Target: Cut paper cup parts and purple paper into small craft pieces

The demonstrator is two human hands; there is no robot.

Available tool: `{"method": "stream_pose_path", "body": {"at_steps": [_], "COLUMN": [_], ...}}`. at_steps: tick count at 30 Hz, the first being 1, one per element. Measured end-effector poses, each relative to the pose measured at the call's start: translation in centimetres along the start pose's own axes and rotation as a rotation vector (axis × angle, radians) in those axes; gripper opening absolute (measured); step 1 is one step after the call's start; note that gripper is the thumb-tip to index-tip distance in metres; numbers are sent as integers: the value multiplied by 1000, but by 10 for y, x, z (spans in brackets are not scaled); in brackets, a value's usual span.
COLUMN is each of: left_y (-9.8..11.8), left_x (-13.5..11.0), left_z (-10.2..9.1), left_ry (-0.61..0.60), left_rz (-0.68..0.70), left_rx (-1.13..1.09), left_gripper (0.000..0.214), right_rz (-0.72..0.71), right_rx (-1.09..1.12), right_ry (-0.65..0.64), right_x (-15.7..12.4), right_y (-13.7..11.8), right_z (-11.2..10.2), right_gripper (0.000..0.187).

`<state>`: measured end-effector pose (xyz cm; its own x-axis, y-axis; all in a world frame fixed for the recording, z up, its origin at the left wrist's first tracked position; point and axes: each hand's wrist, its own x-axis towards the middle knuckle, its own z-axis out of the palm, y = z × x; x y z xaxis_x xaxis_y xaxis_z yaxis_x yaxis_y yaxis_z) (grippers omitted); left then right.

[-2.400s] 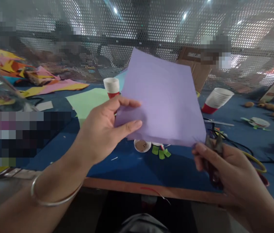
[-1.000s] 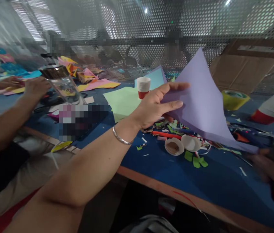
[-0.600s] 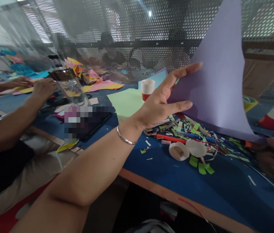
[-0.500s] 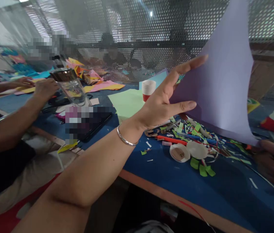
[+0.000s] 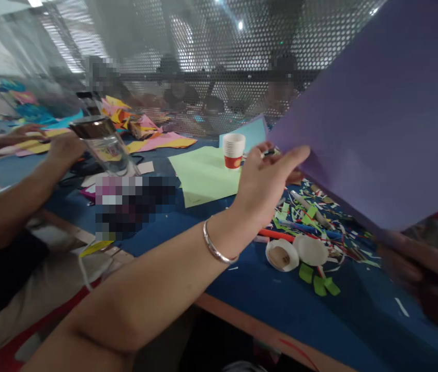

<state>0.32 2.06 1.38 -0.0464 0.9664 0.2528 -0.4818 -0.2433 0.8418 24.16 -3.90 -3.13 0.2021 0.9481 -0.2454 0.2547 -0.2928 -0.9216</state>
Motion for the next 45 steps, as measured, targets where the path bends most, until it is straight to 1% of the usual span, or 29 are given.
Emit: {"method": "stream_pose_path", "body": {"at_steps": [1, 2, 3, 4, 5, 7, 10, 12, 16, 19, 22, 26, 29, 32, 34, 36, 39, 41, 43, 45], "left_y": [-9, -16, -22, -25, -27, -27, -23, -21, -22, -24, -23, -18, -14, -12, -12, -12, -12, -12, -14, -16], "left_x": [-5, -10, -15, -20, -23, -27, -25, -23, -18, -13, -8, -2, 0, 1, 1, 1, 1, 0, -2, -6], "left_z": [3, 5, 7, 9, 10, 11, 10, 8, 3, -3, -10, -17, -20, -21, -20, -19, -18, -16, -14, -12], "left_ry": [-32, -76, -134, -168, -189, -234, -287, -302, -324, -317, -323, -349, -418, -477, -474, -450, -421, -415, -413, -427], "left_rz": [-120, -218, -306, -351, -348, -346, -374, -373, -324, -282, -272, -258, -211, -187, -175, -156, -133, -137, -154, -156], "left_rx": [8, 37, 72, 96, 110, 86, 34, 46, 47, 31, 41, 48, 62, 95, 112, 111, 116, 130, 128, 115], "left_gripper": [53, 40, 29, 21, 14, 9, 12, 14, 17, 21, 24, 25, 22, 19, 17, 16, 13, 14, 17, 20], "right_rz": [132, 142, 100, 27, -27, -120, -237, -275, -260, -227, -206, -196, -236, -328, -408, -493, -614, -708, -818, -936], "right_rx": [32, 52, 49, 36, 19, -22, -70, -61, 2, 14, -23, -95, -137, -219, -299, -375, -468, -541, -616, -678], "right_ry": [-13, -27, -41, -62, -87, -124, -150, -159, -166, -153, -140, -186, -238, -244, -209, -126, 52, 161, 220, 244], "right_x": [-2, -4, -7, -9, -10, -12, -12, -11, -10, -11, -11, -12, -14, -16, -17, -18, -21, -24, -26, -25], "right_y": [-3, -6, -8, -10, -11, -10, -6, -2, 6, 9, 9, 11, 10, 7, 6, 6, 7, 7, 5, 2], "right_z": [6, 11, 16, 19, 21, 22, 21, 20, 19, 17, 15, 11, 10, 12, 12, 11, 9, 10, 14, 20], "right_gripper": [64, 65, 65, 63, 62, 61, 59, 57, 53, 52, 53, 49, 48, 44, 46, 47, 37, 30, 24, 21]}}
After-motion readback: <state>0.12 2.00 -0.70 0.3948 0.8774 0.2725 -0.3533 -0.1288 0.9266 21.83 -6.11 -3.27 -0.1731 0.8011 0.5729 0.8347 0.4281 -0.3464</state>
